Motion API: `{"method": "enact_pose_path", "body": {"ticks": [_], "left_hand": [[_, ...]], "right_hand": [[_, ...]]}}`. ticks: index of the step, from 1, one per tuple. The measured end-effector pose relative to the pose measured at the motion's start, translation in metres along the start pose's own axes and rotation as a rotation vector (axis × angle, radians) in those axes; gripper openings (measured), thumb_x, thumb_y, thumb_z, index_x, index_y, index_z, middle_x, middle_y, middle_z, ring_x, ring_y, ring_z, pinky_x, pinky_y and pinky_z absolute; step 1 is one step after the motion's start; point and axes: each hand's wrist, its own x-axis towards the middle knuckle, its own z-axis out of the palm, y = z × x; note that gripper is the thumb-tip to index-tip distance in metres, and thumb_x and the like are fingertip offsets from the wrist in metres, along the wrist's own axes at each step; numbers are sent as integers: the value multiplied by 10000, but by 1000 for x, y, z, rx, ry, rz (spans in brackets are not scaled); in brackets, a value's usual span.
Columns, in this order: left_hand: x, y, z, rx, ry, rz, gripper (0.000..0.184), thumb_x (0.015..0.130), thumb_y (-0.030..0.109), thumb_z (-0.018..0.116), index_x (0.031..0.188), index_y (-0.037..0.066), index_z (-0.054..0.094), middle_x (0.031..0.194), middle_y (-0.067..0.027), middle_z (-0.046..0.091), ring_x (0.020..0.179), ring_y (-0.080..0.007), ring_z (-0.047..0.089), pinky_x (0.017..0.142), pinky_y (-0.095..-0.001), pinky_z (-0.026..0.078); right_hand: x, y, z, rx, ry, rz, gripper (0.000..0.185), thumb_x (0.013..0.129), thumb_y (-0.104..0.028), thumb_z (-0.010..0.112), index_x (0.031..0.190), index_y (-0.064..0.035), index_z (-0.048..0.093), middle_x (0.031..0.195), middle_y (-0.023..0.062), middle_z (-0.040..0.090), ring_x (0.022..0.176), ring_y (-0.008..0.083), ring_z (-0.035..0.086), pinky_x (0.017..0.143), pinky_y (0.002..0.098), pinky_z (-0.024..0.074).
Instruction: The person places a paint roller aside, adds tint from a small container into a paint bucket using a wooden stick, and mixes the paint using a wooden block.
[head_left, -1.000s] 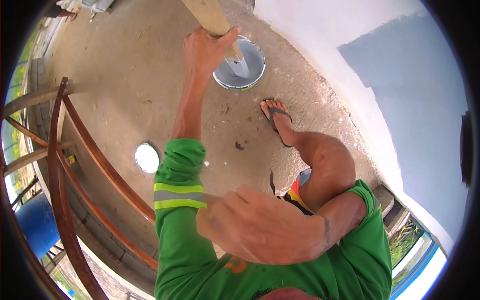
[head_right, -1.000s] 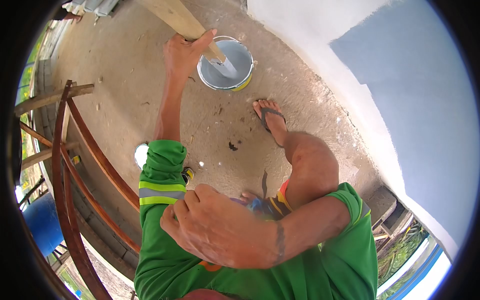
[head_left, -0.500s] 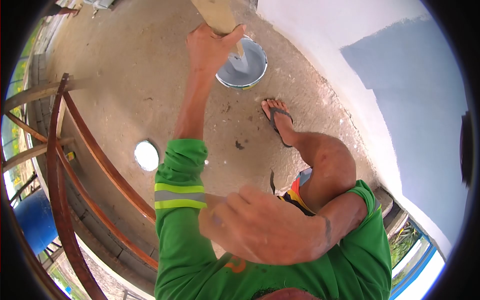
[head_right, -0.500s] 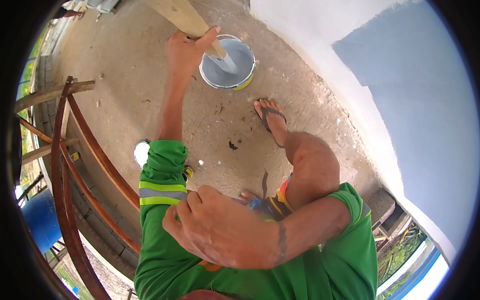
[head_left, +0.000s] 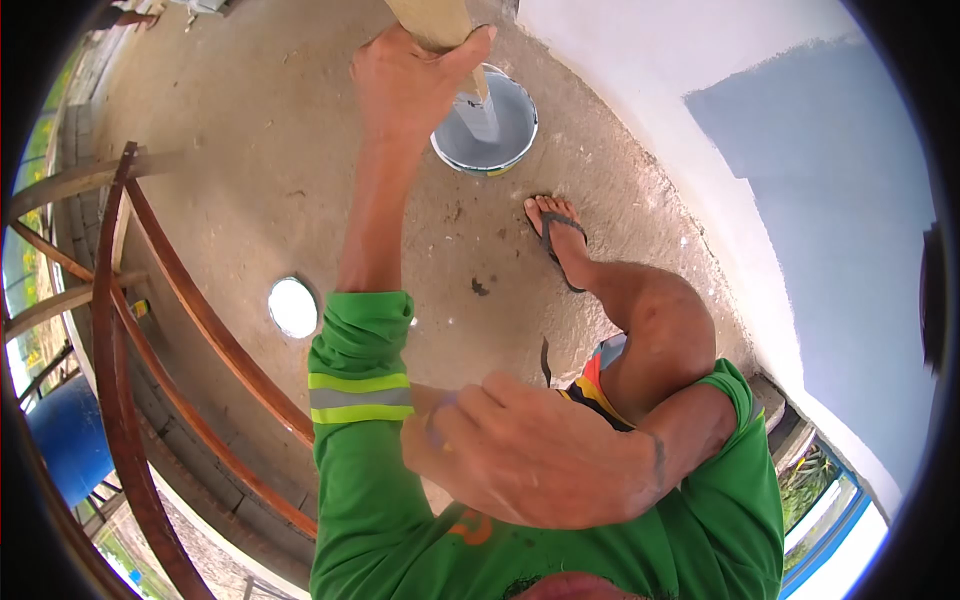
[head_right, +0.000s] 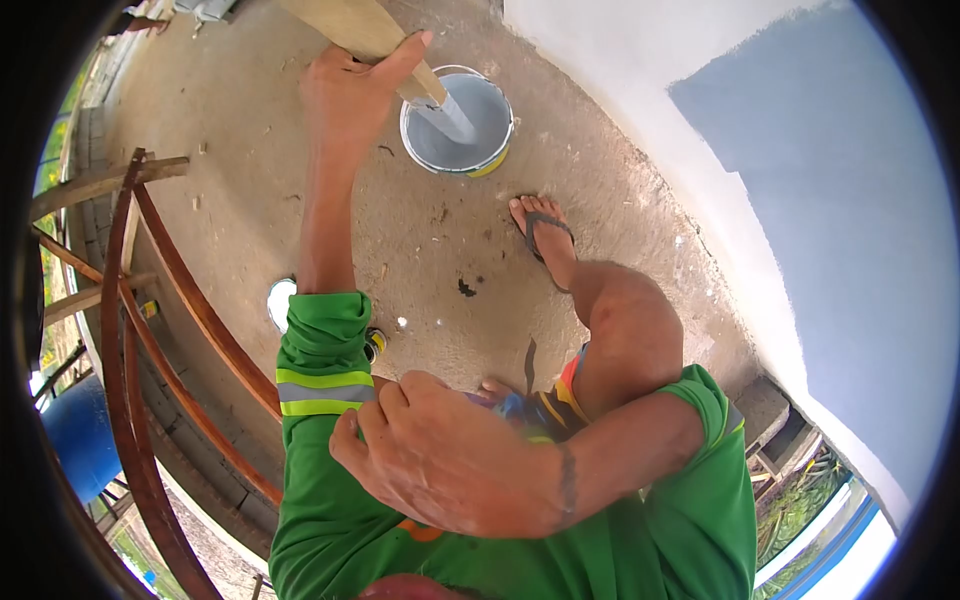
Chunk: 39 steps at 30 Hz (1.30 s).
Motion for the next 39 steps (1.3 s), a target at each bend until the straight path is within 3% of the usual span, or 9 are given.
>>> {"method": "enact_pose_path", "body": {"ticks": [3,6,9,15,18,24,27,30,39], "left_hand": [[-1,18,-8,56,63,117,398,764,414,844,767,28,744,589,-15,673,532,-115,611,569,-293,493],[1,30,-6,179,62,31,409,761,428,843,787,33,741,598,-16,672,530,-118,602,562,-299,485],[11,-22,28,135,179,194,439,710,406,848,764,0,690,674,-131,708,635,-283,705,626,-379,549],[-17,-40,42,-237,16,-50,466,722,424,844,782,-12,693,699,-114,727,634,-263,703,619,-376,538],[-22,-29,18,-134,-139,-55,435,736,403,840,801,-4,702,708,-117,732,651,-281,711,636,-404,542],[-2,-48,31,213,-183,100,393,726,342,850,851,1,699,785,-148,719,725,-322,704,662,-422,546],[7,-70,55,234,-8,301,413,711,353,853,863,2,698,829,-164,706,767,-344,696,673,-437,543],[4,-79,66,192,97,324,398,715,354,853,830,4,700,793,-149,717,730,-333,701,670,-437,547],[7,-54,47,24,-116,-86,423,732,387,848,799,-5,704,705,-109,724,643,-230,701,618,-362,535]], "right_hand": [[0,3,2,70,-2,-3,240,813,-177,602,1011,-43,625,712,-2,467,626,128,486,567,299,315],[1,0,6,-4,13,-4,252,817,-183,602,1025,-42,625,715,-4,470,632,130,490,571,301,317],[-1,-2,4,29,-80,-22,378,883,-284,562,1104,22,573,786,51,578,729,164,537,630,325,360],[-2,-4,1,19,-68,-19,342,880,-241,555,1108,14,579,765,48,572,694,156,525,616,324,354],[-2,-3,-1,4,-90,-17,346,882,-268,563,1079,17,571,767,47,571,696,159,524,617,324,354],[-2,-2,7,28,-2,-12,263,816,-191,597,1021,-30,625,752,29,487,645,145,498,581,309,326],[-3,-2,7,-5,-26,-5,274,819,-196,597,1031,-23,621,752,24,502,642,141,507,579,308,333],[-4,-4,7,45,-11,6,286,826,-199,595,1050,-22,617,751,16,516,639,136,514,577,306,338],[-2,-4,6,34,-58,-53,331,875,-237,555,1072,28,570,743,43,565,688,163,536,603,323,353]]}}
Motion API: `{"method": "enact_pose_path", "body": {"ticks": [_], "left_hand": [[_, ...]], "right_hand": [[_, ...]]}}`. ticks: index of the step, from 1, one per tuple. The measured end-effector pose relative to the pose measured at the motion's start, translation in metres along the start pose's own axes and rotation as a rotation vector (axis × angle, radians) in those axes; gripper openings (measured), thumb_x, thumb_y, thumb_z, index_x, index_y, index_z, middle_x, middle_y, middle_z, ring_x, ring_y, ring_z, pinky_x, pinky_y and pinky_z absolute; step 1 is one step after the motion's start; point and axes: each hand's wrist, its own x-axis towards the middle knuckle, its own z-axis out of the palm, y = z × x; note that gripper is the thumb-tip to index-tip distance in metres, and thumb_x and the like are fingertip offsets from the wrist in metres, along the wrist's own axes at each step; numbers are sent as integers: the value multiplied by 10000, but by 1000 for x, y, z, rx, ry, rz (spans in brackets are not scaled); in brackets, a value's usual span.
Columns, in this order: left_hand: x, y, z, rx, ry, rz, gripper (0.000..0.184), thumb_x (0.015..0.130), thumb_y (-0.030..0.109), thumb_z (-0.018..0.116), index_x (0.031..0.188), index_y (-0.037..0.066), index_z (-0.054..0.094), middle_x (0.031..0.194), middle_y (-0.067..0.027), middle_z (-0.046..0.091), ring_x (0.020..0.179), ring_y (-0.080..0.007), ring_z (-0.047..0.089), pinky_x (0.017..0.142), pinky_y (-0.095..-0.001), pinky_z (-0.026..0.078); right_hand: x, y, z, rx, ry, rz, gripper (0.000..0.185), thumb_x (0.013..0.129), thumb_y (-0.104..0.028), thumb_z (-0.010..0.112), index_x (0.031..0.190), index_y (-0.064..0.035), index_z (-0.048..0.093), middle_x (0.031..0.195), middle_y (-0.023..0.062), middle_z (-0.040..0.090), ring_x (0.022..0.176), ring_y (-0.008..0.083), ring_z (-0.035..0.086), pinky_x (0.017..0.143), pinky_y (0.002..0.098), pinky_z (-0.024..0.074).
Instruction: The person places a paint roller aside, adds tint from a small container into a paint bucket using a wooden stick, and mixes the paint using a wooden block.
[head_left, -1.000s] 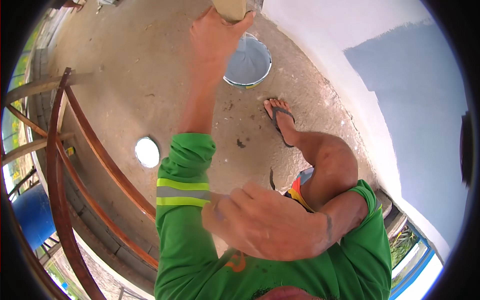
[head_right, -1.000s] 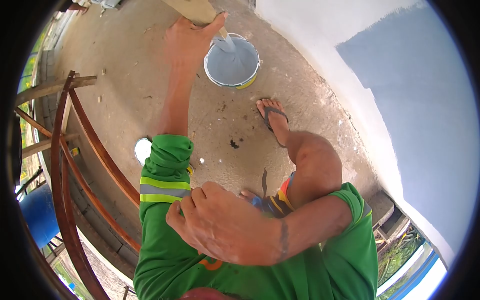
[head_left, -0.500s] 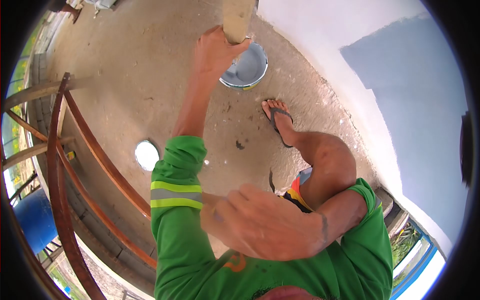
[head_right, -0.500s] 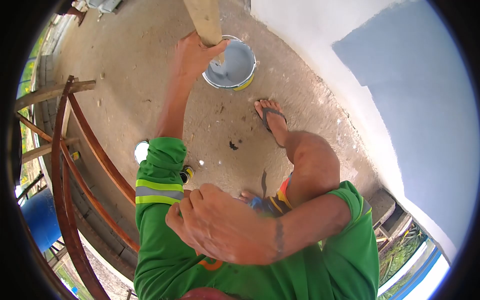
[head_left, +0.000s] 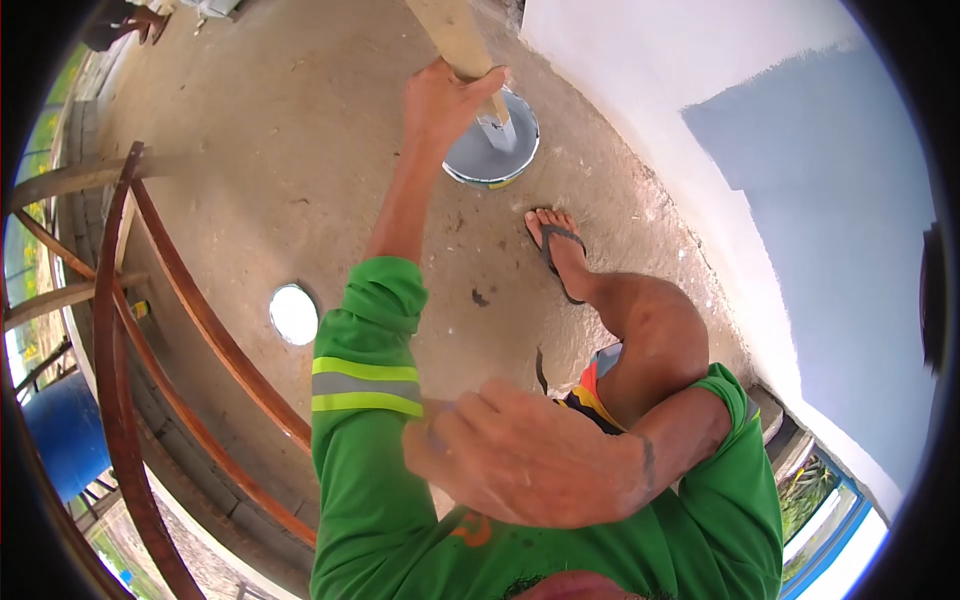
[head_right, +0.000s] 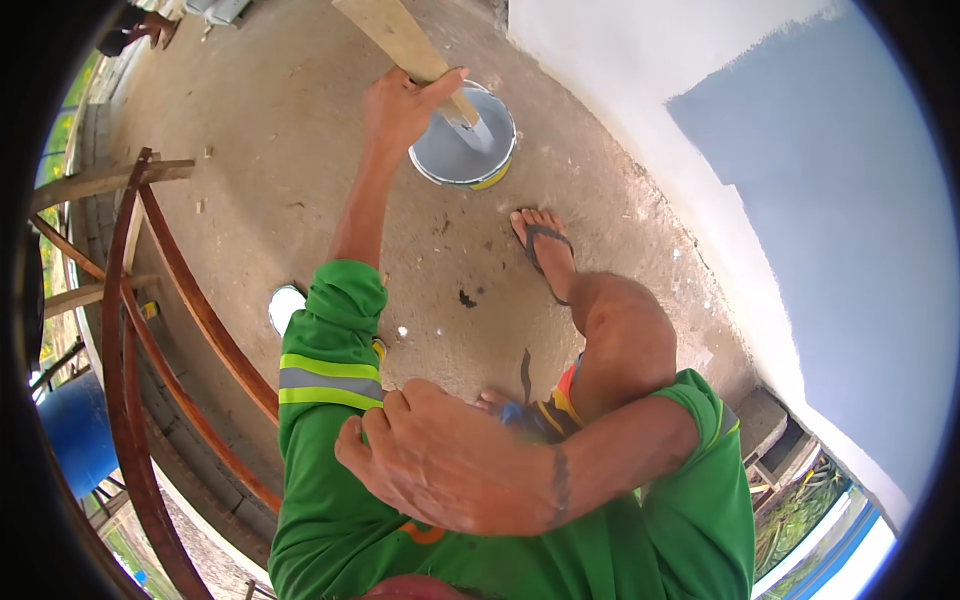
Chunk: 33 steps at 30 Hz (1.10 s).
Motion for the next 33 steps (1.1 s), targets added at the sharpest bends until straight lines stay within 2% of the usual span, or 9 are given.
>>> {"method": "enact_pose_path", "body": {"ticks": [6,9,12,15,21,24,27,30,33], "left_hand": [[10,-12,0,-142,33,249,440,734,388,847,869,-9,710,749,-127,733,637,-268,697,632,-389,540],[10,-31,-4,46,55,346,451,727,401,844,899,3,720,789,-150,737,689,-306,712,663,-406,555],[-3,-32,-2,261,-102,191,469,721,416,839,934,14,725,814,-169,738,754,-325,724,697,-403,569],[-15,-17,2,220,-254,65,492,721,444,829,967,30,730,833,-167,745,783,-316,735,720,-402,579],[4,8,2,-171,-127,-48,436,747,350,842,916,-29,710,769,-153,737,682,-292,718,638,-354,556],[13,-23,8,-201,-5,24,412,754,307,845,892,-53,699,734,-159,721,662,-287,708,619,-339,542],[2,-35,1,39,48,109,411,751,311,846,894,-47,702,729,-159,718,651,-292,707,608,-358,541],[-19,-26,5,171,-96,135,415,743,309,853,893,-47,701,732,-162,717,642,-297,703,595,-365,539],[-18,-28,24,-12,-77,214,394,737,282,862,893,-42,702,723,-156,718,629,-301,703,576,-368,535]], "right_hand": [[2,-3,1,-17,-6,7,329,882,-244,547,1065,29,574,742,54,569,708,169,542,608,326,355],[0,-4,0,-21,-26,5,334,885,-253,547,1062,29,573,753,61,582,713,169,544,607,326,355],[-2,-2,-3,13,-62,15,343,887,-263,550,1062,31,572,763,67,595,716,168,550,599,324,356],[-5,1,-1,-9,-49,4,339,889,-273,551,1050,25,570,760,66,596,708,167,549,587,324,356],[-2,-2,1,-39,2,27,318,891,-264,562,1032,21,566,751,62,590,695,165,551,580,324,360],[0,-1,2,11,2,36,336,898,-283,572,1034,23,567,757,62,591,685,165,553,578,326,363],[-2,4,1,45,-15,17,369,905,-324,581,1030,23,565,764,63,589,679,168,551,579,330,365],[-3,2,3,51,-30,48,415,902,-355,594,1044,34,562,776,70,594,670,170,549,579,331,365],[-2,3,5,26,28,-4,396,897,-317,582,1055,45,561,764,70,592,656,170,548,577,331,363]]}}
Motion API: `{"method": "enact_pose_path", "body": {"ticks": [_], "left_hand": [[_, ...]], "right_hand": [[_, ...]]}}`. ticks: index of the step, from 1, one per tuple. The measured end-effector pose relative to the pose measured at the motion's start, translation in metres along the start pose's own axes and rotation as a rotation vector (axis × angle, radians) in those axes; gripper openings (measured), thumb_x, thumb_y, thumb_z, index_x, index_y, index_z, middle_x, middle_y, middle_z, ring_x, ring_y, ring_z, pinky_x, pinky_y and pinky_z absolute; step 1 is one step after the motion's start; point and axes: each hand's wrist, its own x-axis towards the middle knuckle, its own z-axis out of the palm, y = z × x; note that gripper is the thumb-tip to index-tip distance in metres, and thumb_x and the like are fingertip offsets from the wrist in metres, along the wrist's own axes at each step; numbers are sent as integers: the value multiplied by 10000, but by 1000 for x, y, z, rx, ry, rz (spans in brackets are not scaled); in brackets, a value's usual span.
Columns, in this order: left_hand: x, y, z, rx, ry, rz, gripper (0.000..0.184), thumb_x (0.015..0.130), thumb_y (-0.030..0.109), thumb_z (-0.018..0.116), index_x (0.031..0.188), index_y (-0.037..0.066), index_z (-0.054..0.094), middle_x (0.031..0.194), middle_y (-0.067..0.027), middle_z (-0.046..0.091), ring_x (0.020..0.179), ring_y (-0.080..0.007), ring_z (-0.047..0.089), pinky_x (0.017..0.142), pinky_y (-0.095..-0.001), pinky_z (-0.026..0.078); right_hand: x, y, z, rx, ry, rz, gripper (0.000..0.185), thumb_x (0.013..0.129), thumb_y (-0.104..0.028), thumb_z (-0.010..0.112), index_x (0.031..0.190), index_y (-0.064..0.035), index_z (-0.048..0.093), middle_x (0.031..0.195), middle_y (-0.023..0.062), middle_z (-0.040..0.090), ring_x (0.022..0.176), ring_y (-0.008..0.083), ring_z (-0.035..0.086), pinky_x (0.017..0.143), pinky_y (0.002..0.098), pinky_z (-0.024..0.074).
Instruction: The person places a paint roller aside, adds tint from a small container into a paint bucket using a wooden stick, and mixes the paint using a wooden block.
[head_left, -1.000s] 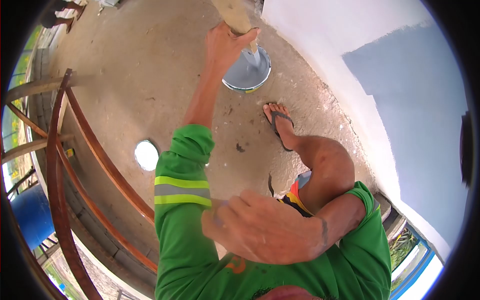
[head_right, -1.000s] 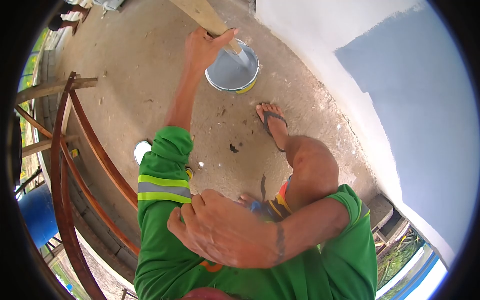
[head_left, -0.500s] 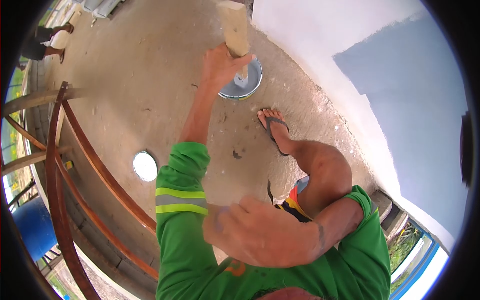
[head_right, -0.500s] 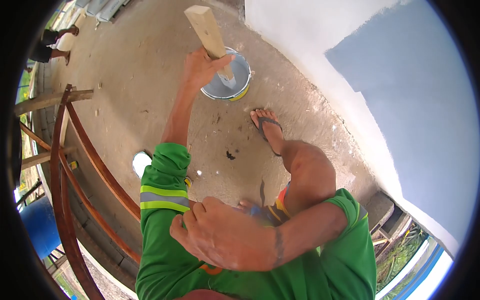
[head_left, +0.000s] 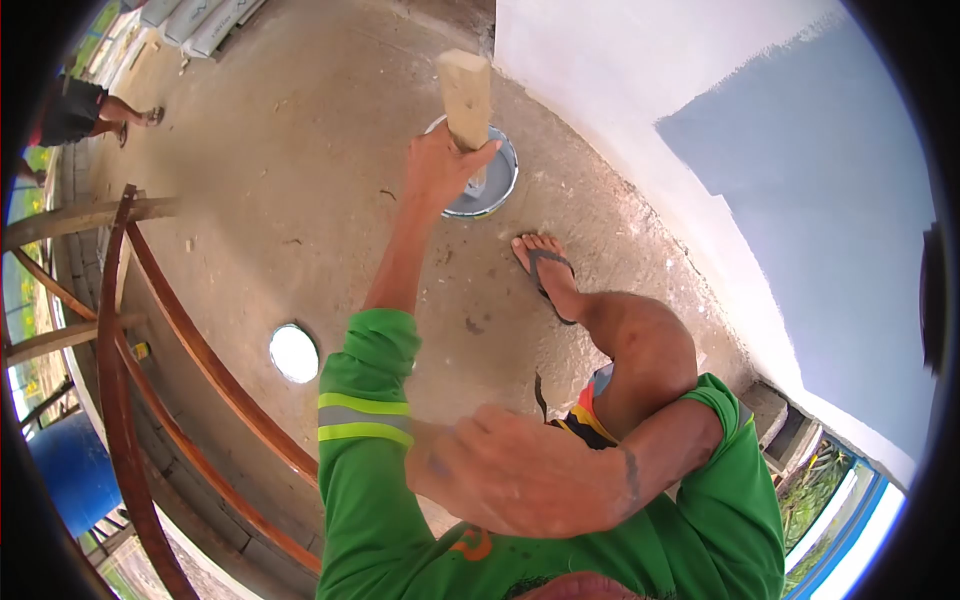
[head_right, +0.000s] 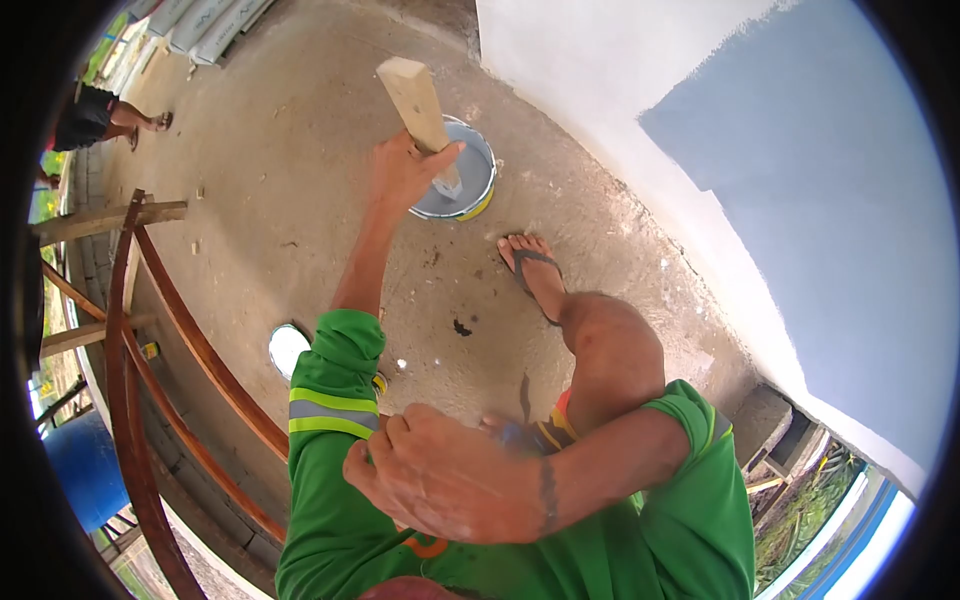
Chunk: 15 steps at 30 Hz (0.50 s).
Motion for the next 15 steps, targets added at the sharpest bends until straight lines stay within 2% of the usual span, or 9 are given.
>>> {"method": "enact_pose_path", "body": {"ticks": [3,6,9,12,15], "left_hand": [[20,-4,3,-317,53,-135,368,745,252,859,895,-44,700,719,-158,720,630,-290,715,587,-360,543],[24,17,-16,-375,189,-36,281,815,240,824,916,-13,753,807,-95,752,700,-133,692,639,-285,515],[20,-4,-17,-3,198,30,324,777,224,840,896,-42,698,735,-103,740,649,-168,710,578,-318,520],[1,-8,2,-112,61,-95,300,784,215,834,875,-30,687,729,-55,718,663,-128,662,599,-287,498],[2,4,27,-486,100,-173,254,798,188,818,825,-7,658,697,-9,653,648,-95,587,601,-272,467]], "right_hand": [[4,-4,0,-47,-32,3,368,882,-267,563,1069,50,560,754,65,588,648,168,543,574,332,356],[4,-6,-2,-83,-37,10,343,867,-234,549,1067,44,563,741,58,583,654,166,542,573,332,349],[4,-7,0,-97,-47,16,349,868,-240,547,1071,44,564,735,52,578,654,166,540,572,332,344],[3,-6,1,-90,-21,8,349,866,-241,548,1064,47,564,730,51,577,651,161,539,569,330,344],[4,-7,-2,-65,-25,21,347,867,-247,551,1054,46,562,732,48,579,651,155,541,568,326,349]]}}
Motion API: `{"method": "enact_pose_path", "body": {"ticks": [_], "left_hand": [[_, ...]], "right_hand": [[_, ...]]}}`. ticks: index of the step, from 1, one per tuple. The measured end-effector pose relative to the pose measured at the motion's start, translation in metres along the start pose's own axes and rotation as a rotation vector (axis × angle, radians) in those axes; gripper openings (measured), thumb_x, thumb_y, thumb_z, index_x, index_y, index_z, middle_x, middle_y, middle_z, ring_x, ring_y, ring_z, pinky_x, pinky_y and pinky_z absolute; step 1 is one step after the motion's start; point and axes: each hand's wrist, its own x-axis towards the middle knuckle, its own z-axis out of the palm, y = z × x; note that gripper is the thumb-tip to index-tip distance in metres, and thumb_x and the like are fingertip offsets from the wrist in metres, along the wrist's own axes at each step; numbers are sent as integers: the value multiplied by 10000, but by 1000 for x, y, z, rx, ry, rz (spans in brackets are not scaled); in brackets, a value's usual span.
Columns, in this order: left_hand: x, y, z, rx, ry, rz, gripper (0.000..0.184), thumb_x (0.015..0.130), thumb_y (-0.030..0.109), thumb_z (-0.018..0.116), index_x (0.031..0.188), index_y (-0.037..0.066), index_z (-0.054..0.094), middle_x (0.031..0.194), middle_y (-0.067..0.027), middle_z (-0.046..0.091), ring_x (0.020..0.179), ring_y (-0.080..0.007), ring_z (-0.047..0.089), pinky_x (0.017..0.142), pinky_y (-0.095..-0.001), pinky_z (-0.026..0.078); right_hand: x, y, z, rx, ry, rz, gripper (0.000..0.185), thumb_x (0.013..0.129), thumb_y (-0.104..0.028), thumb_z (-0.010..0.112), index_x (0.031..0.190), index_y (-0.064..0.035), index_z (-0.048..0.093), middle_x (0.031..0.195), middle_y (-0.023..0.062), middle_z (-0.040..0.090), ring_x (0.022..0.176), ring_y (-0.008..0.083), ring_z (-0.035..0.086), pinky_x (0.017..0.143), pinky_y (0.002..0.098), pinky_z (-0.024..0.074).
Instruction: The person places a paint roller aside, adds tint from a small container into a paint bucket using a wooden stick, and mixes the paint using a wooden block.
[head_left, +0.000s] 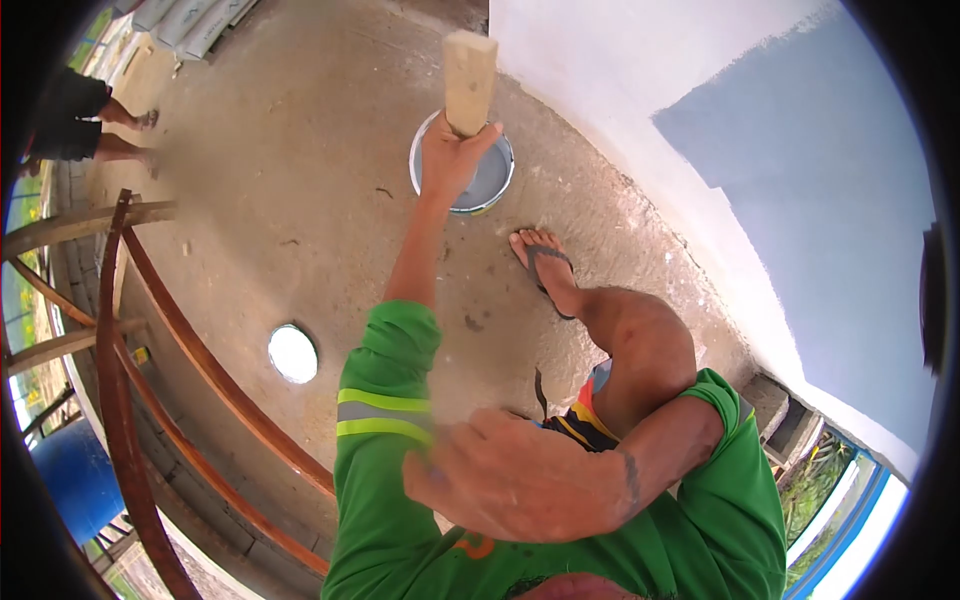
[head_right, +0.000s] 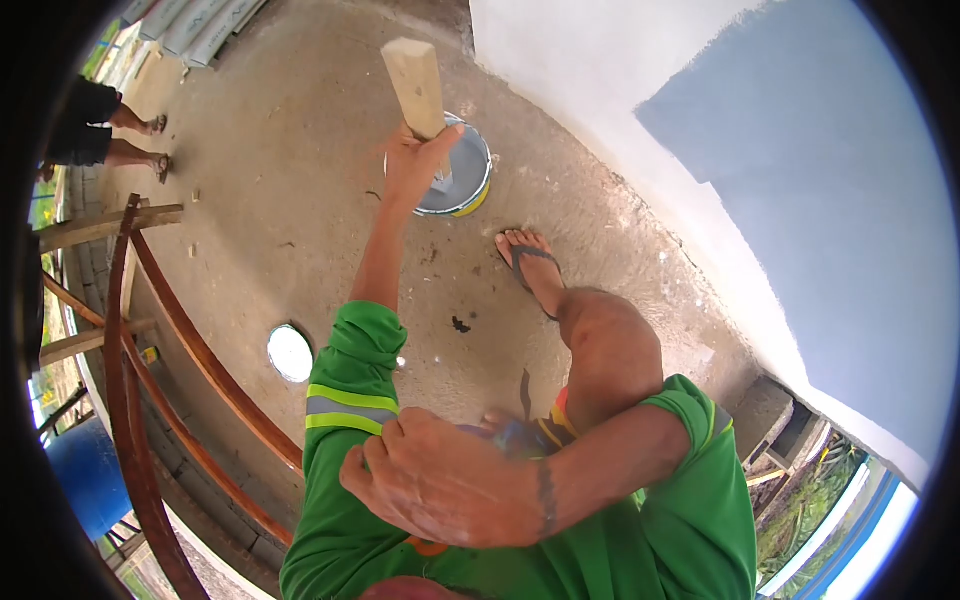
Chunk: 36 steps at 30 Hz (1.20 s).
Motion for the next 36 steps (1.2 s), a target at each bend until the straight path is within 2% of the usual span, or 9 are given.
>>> {"method": "enact_pose_path", "body": {"ticks": [6,12,18,21,26,28,30,33,36], "left_hand": [[34,30,-12,-301,17,128,199,825,121,770,763,23,608,686,42,580,623,-44,501,547,-278,403],[11,-23,-6,100,-28,33,135,834,92,740,848,22,625,761,26,631,649,-65,538,576,-261,434],[18,-17,-7,-354,54,-72,174,823,130,787,905,41,663,771,32,611,693,-52,543,614,-259,435],[41,-23,-19,-235,235,-26,263,818,213,810,940,27,669,786,-13,660,699,-133,607,650,-287,467],[51,-34,-30,658,275,-51,810,799,596,749,1289,-6,519,1175,-185,689,1226,-381,561,1055,-515,370],[54,-21,-56,451,13,-256,997,771,688,716,1441,21,399,1302,-162,639,1362,-371,431,1125,-545,275],[35,-6,-99,475,68,-151,889,860,605,680,1477,27,402,1313,-163,640,1315,-346,504,1106,-493,349],[2,-39,-230,381,-45,-169,800,1019,591,419,1566,21,290,1583,-203,355,1495,-254,293,1214,-348,230],[-118,-7,-334,378,1,-184,649,970,446,579,1466,42,469,1349,-158,619,1213,-269,589,1031,-407,458]], "right_hand": [[-3,2,-11,-6,-59,17,366,857,-272,565,1043,44,557,736,46,578,644,154,549,573,321,362],[-6,3,-7,-21,-34,14,382,848,-273,573,1053,49,555,736,55,576,645,153,547,574,323,359],[-3,2,-11,-36,-63,5,373,844,-269,582,1049,43,555,740,47,582,651,156,557,578,327,362],[-2,1,-3,-20,-42,10,354,837,-254,594,1041,33,555,735,44,584,657,153,567,585,316,369],[5,3,-3,44,-80,16,295,846,-210,603,1053,-2,572,754,39,589,673,161,578,608,312,398],[7,4,-2,86,-85,34,320,840,-206,634,1098,-20,594,750,37,568,681,177,578,620,326,417],[6,9,-3,108,-105,51,391,823,-212,694,1167,-39,627,730,33,528,688,202,572,631,349,435],[10,8,-15,108,-150,136,459,807,-215,748,1220,-47,639,760,52,564,696,227,577,646,366,452],[13,11,-20,66,-147,115,491,793,-205,741,1247,-55,630,750,57,525,724,220,574,677,359,468]]}}
